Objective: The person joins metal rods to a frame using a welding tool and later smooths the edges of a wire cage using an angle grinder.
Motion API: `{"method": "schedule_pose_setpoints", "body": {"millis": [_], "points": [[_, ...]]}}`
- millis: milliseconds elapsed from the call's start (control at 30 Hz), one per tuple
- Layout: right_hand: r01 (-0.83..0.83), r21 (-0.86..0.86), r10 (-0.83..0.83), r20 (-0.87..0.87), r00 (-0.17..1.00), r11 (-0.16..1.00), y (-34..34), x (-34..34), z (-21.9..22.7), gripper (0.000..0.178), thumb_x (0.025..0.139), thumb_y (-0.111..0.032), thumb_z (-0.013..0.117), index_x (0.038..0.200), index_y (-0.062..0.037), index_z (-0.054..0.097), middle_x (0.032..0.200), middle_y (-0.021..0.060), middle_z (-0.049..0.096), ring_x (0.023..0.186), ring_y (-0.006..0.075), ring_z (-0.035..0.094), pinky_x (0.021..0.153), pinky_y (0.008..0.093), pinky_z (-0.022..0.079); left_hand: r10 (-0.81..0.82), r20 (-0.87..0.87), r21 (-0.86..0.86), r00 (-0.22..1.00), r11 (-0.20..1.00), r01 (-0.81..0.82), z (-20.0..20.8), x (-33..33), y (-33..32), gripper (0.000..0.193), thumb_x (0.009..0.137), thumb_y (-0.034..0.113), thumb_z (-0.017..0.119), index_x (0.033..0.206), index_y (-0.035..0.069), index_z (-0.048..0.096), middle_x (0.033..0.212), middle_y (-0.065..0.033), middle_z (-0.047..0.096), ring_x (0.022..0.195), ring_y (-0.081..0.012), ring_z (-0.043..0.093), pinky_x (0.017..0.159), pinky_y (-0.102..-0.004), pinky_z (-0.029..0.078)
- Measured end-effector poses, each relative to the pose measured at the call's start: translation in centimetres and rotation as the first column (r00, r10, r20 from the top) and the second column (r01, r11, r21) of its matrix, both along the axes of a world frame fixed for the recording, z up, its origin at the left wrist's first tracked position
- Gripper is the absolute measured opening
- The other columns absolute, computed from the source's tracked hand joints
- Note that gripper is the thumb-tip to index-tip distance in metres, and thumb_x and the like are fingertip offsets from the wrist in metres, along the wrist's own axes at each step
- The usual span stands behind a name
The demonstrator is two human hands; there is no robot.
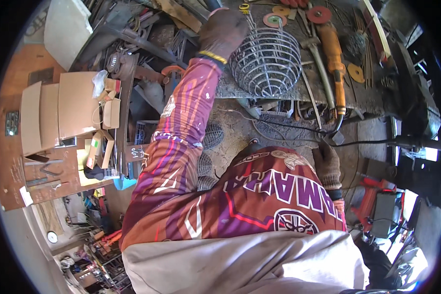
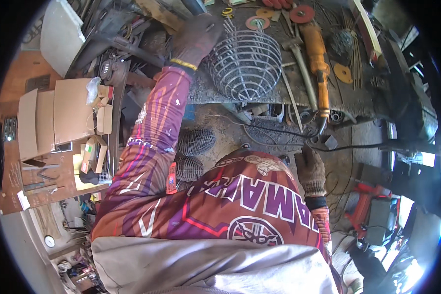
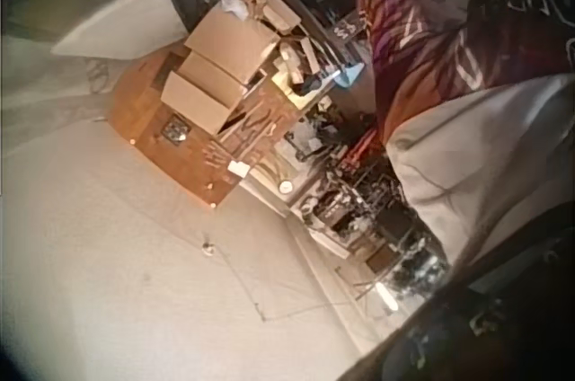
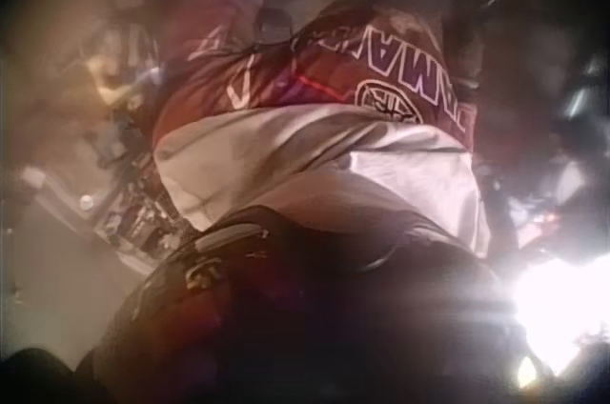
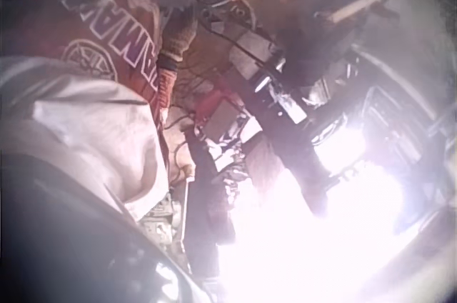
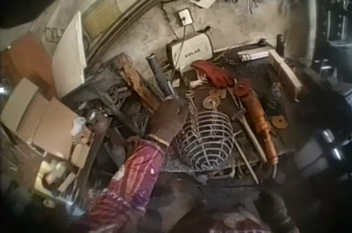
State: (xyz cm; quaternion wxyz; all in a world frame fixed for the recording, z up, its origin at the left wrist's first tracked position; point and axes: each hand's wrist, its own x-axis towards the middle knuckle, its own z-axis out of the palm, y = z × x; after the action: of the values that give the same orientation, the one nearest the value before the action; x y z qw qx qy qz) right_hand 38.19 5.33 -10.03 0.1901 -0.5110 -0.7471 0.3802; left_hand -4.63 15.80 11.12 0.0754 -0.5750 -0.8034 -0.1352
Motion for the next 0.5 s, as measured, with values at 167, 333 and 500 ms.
{"method": "schedule_pose_setpoints", "body": {"millis": [167, 333, 500], "points": [[0.009, -0.002, -0.009, 0.017, 1.000, 1.000, -0.4, -0.5, -0.4, 0.037, 0.092, -0.026, 0.065, 0.117, 0.0015, 0.064, 0.099, 0.0218, 0.069, 0.089, 0.0345, 0.068, 0.079, 0.0405, 0.053, 0.212, 0.317, -0.184, 0.924, 0.970, -0.159, -6.9, -11.1, -3.9, 0.052, 0.076, 0.041, 0.069, 0.117, 0.009, 0.065, 0.115, -0.0194, 0.068, 0.105, -0.0341, 0.066, 0.091, -0.0420, 0.051], [-0.089, -0.048, 0.089, -0.009, 0.996, 0.995, -1.0, -3.7, 0.1, 0.040, 0.093, -0.026, 0.064, 0.120, 0.0045, 0.061, 0.102, 0.0176, 0.070, 0.089, 0.0298, 0.068, 0.080, 0.0401, 0.052, 0.201, 0.362, -0.365, 0.910, 0.929, -0.060, -12.6, -12.7, -1.8, 0.072, 0.066, 0.045, 0.079, 0.121, 0.002, 0.062, 0.109, -0.0206, 0.068, 0.100, -0.0315, 0.067, 0.087, -0.0389, 0.050], [-0.047, -0.210, -0.016, -0.288, 0.957, 0.977, -1.6, -10.7, 4.3, 0.036, 0.097, -0.017, 0.061, 0.126, 0.0041, 0.059, 0.096, 0.0087, 0.067, 0.082, 0.0141, 0.061, 0.075, 0.0296, 0.050, 0.242, 0.513, -0.333, 0.823, 0.940, -0.068, -12.1, -13.2, -2.8, 0.064, 0.065, 0.047, 0.080, 0.109, 0.003, 0.067, 0.096, -0.0172, 0.070, 0.088, -0.0308, 0.068, 0.080, -0.0399, 0.052]]}}
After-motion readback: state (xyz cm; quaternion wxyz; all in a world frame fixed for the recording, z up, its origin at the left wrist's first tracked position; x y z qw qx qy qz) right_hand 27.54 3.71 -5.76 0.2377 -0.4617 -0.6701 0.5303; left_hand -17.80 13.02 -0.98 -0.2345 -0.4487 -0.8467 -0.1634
